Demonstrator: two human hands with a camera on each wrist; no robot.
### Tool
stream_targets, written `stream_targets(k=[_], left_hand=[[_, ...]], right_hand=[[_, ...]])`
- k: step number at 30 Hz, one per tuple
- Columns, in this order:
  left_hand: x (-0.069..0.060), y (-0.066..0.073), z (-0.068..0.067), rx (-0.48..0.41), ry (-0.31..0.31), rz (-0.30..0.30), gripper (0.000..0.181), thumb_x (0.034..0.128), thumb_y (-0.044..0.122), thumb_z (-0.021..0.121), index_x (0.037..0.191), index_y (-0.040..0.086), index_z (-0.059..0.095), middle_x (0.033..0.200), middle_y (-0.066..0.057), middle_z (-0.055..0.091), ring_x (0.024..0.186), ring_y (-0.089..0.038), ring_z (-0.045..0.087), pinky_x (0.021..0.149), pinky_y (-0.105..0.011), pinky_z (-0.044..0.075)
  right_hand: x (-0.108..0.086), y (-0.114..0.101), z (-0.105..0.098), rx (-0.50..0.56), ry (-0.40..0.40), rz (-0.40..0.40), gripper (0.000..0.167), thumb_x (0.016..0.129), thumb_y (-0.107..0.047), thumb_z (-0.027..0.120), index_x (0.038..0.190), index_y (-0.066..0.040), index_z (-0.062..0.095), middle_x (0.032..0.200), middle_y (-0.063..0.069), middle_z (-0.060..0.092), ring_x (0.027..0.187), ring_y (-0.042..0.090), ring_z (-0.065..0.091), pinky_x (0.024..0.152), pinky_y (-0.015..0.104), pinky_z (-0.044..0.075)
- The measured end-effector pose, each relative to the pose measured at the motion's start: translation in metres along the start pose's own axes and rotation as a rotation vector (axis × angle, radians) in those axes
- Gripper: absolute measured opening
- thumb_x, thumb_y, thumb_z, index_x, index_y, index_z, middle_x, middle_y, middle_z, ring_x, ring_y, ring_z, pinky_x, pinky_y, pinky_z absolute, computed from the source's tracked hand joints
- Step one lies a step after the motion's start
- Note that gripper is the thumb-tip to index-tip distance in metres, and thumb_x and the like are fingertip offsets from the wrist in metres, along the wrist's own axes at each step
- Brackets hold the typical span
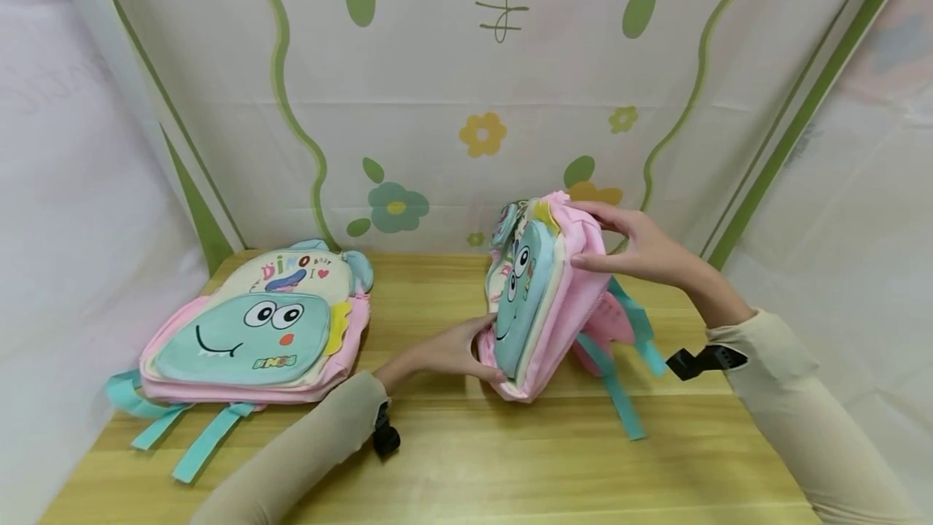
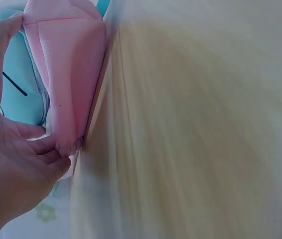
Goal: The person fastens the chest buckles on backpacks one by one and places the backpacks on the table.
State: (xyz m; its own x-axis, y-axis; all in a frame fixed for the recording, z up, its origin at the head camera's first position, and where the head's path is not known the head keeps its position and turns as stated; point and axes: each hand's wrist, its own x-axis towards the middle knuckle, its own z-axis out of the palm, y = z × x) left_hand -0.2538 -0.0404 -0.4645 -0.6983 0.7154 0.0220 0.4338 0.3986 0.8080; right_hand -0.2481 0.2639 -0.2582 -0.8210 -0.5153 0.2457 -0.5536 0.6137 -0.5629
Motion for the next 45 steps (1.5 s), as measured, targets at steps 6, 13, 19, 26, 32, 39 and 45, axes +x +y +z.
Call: stream_targets(k=[6, 13, 19, 26, 32, 39, 45], left_hand=[[0.016, 0.009, 0.013, -0.040, 0.002, 0.012, 0.118, 0.0782, 0.046, 0.085, 0.165, 0.018, 0.011, 0.168, -0.004, 0.029, 0.151, -0.015, 0.033, 0.124, -0.037, 0.030], [0.033, 0.014, 0.028, -0.068, 0.012, 0.056, 0.116, 0.0789, 0.039, 0.086, 0.165, 0.019, 0.011, 0.166, -0.006, 0.033, 0.149, -0.015, 0.036, 0.123, -0.034, 0.031], [0.047, 0.015, 0.039, -0.106, 0.004, 0.121, 0.109, 0.0826, 0.035, 0.085, 0.164, 0.028, 0.012, 0.163, -0.001, 0.037, 0.147, -0.011, 0.038, 0.122, -0.032, 0.032], [0.053, 0.022, 0.049, -0.137, 0.034, 0.121, 0.106, 0.0826, 0.034, 0.085, 0.164, 0.022, 0.018, 0.154, 0.001, 0.048, 0.136, -0.007, 0.048, 0.114, -0.026, 0.039], [0.053, 0.021, 0.052, -0.159, 0.050, 0.095, 0.103, 0.0849, 0.032, 0.084, 0.164, 0.017, 0.019, 0.155, -0.002, 0.047, 0.135, -0.009, 0.048, 0.115, -0.030, 0.041], [0.042, 0.022, 0.038, -0.142, 0.049, 0.087, 0.111, 0.0819, 0.029, 0.087, 0.165, 0.021, 0.013, 0.161, -0.005, 0.039, 0.146, -0.020, 0.041, 0.121, -0.043, 0.035], [0.028, 0.033, 0.008, -0.089, 0.085, 0.081, 0.119, 0.0815, 0.034, 0.087, 0.165, 0.016, 0.003, 0.170, -0.012, 0.018, 0.155, -0.030, 0.025, 0.125, -0.047, 0.027]], right_hand=[[-0.007, 0.003, -0.008, -0.018, 0.024, 0.028, 0.072, 0.085, -0.020, 0.082, 0.149, -0.030, 0.050, 0.144, -0.002, 0.057, 0.126, 0.009, 0.053, 0.099, 0.019, 0.044], [-0.007, -0.001, -0.012, -0.019, 0.026, 0.011, 0.072, 0.086, -0.018, 0.081, 0.150, -0.029, 0.050, 0.146, -0.001, 0.055, 0.130, 0.016, 0.053, 0.104, 0.034, 0.046], [-0.002, -0.005, -0.010, -0.027, 0.019, 0.009, 0.073, 0.086, -0.022, 0.082, 0.150, -0.031, 0.049, 0.154, 0.002, 0.049, 0.138, 0.029, 0.049, 0.108, 0.062, 0.042], [0.009, -0.010, -0.006, -0.034, -0.004, 0.012, 0.073, 0.085, -0.025, 0.083, 0.150, -0.031, 0.049, 0.156, 0.001, 0.047, 0.138, 0.028, 0.046, 0.111, 0.059, 0.039], [0.016, -0.015, -0.003, -0.036, -0.028, 0.016, 0.073, 0.087, -0.029, 0.081, 0.152, -0.031, 0.047, 0.159, 0.001, 0.044, 0.141, 0.029, 0.044, 0.113, 0.061, 0.037], [0.020, -0.019, 0.001, -0.038, -0.034, 0.037, 0.074, 0.088, -0.034, 0.080, 0.153, -0.034, 0.045, 0.157, 0.002, 0.046, 0.141, 0.032, 0.044, 0.111, 0.065, 0.038], [0.023, -0.022, 0.007, -0.057, -0.056, 0.043, 0.075, 0.088, -0.038, 0.079, 0.153, -0.037, 0.042, 0.156, 0.002, 0.048, 0.140, 0.030, 0.046, 0.109, 0.064, 0.041]])
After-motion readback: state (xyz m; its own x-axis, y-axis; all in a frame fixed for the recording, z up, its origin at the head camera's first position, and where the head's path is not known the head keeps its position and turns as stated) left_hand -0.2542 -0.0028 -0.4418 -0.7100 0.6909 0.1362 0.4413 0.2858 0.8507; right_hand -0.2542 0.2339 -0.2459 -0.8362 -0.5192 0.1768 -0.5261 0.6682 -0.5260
